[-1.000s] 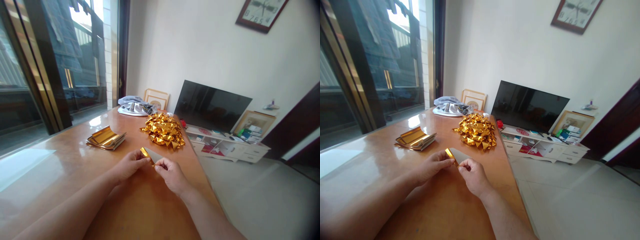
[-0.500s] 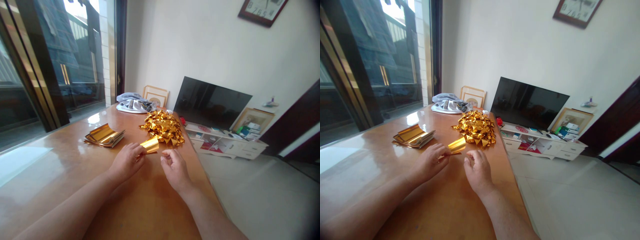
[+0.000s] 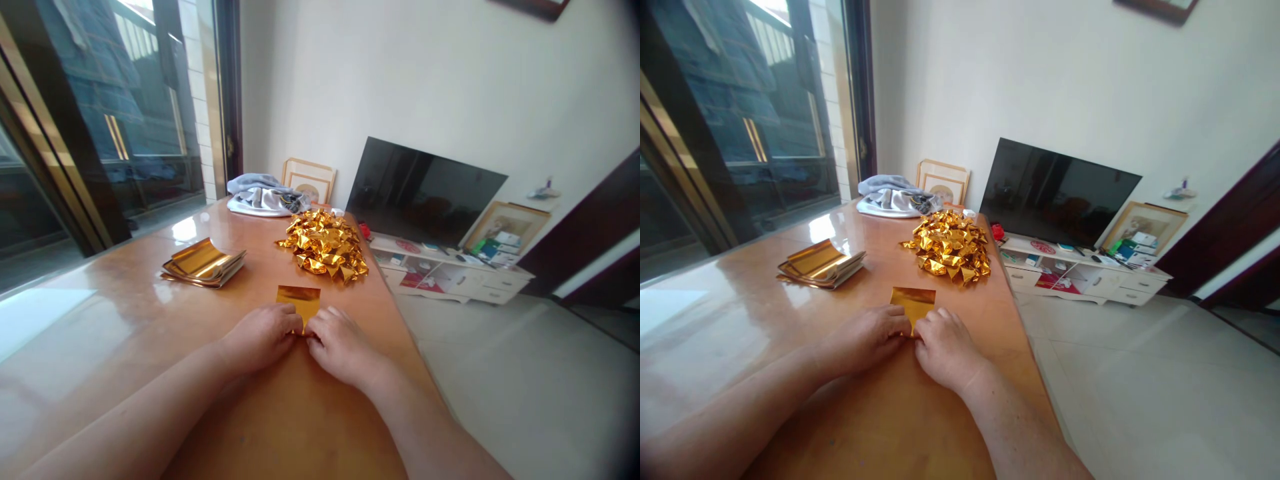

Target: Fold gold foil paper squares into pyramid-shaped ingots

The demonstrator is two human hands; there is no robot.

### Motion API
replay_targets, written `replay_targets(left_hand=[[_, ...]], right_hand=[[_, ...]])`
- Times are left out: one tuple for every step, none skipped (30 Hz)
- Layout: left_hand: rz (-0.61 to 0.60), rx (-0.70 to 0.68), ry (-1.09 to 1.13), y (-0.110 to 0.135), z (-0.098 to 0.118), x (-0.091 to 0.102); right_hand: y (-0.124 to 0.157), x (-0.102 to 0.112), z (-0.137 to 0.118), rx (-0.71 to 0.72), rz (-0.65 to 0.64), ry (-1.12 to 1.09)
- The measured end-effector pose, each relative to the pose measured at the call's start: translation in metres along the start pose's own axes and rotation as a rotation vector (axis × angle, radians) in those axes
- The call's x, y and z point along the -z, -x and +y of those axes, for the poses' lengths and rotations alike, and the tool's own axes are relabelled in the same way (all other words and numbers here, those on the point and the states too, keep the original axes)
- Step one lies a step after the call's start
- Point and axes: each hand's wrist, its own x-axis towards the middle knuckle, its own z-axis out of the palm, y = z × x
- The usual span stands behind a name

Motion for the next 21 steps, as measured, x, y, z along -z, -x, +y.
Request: replay_targets(left_hand=[[-0.009,0.003,-0.003,0.001,-0.001,-0.001],[-0.015,0.009,-0.003,0.002,-0.003,-0.001],[-0.019,0.017,0.002,0.003,-0.005,-0.001],[-0.021,0.030,0.014,0.004,-0.006,0.000],[-0.023,0.047,0.030,0.005,-0.008,0.001],[-0.026,0.066,0.049,0.006,-0.010,0.002],[-0.028,0.086,0.068,0.006,-0.012,0.003],[-0.027,0.109,0.085,0.007,-0.015,0.004],[-0.027,0.133,0.103,0.008,-0.017,0.004],[-0.025,0.157,0.119,0.008,-0.019,0.004],[-0.021,0.180,0.132,0.008,-0.021,0.004],[-0.019,0.199,0.142,0.008,-0.023,0.004],[-0.018,0.214,0.147,0.008,-0.024,0.004],[-0.017,0.226,0.150,0.007,-0.026,0.004],[-0.018,0.235,0.151,0.007,-0.027,0.004],[-0.018,0.246,0.153,0.007,-0.028,0.004],[-0.017,0.259,0.158,0.006,-0.028,0.004],[-0.016,0.277,0.166,0.006,-0.029,0.005],[-0.015,0.297,0.178,0.005,-0.029,0.005],[-0.016,0.314,0.191,0.005,-0.029,0.006],[-0.017,0.328,0.201,0.004,-0.030,0.006]], right_hand=[[0.000,0.000,0.001,-0.001,-0.007,-0.014],[0.000,0.000,0.001,-0.006,-0.012,-0.030],[0.000,0.000,0.002,-0.012,-0.016,-0.048],[0.000,0.000,0.003,-0.018,-0.022,-0.071],[0.000,0.001,0.004,-0.024,-0.029,-0.099],[-0.001,0.002,0.005,-0.031,-0.034,-0.131],[-0.001,0.002,0.007,-0.037,-0.036,-0.166],[-0.002,0.001,0.008,-0.042,-0.033,-0.204],[-0.002,0.000,0.011,-0.048,-0.024,-0.242],[-0.003,-0.003,0.013,-0.058,-0.009,-0.281],[-0.004,-0.006,0.015,-0.074,0.008,-0.321],[-0.004,-0.009,0.018,-0.099,0.025,-0.362],[-0.005,-0.013,0.020,-0.134,0.035,-0.405],[-0.006,-0.016,0.022,-0.176,0.039,-0.446],[-0.007,-0.019,0.024,-0.217,0.038,-0.482],[-0.008,-0.022,0.025,-0.252,0.035,-0.511],[-0.009,-0.024,0.027,-0.277,0.035,-0.530],[-0.009,-0.025,0.028,-0.289,0.036,-0.539],[-0.010,-0.026,0.029,-0.292,0.039,-0.540],[-0.010,-0.026,0.029,-0.289,0.044,-0.535],[-0.011,-0.026,0.030,-0.284,0.049,-0.528]])
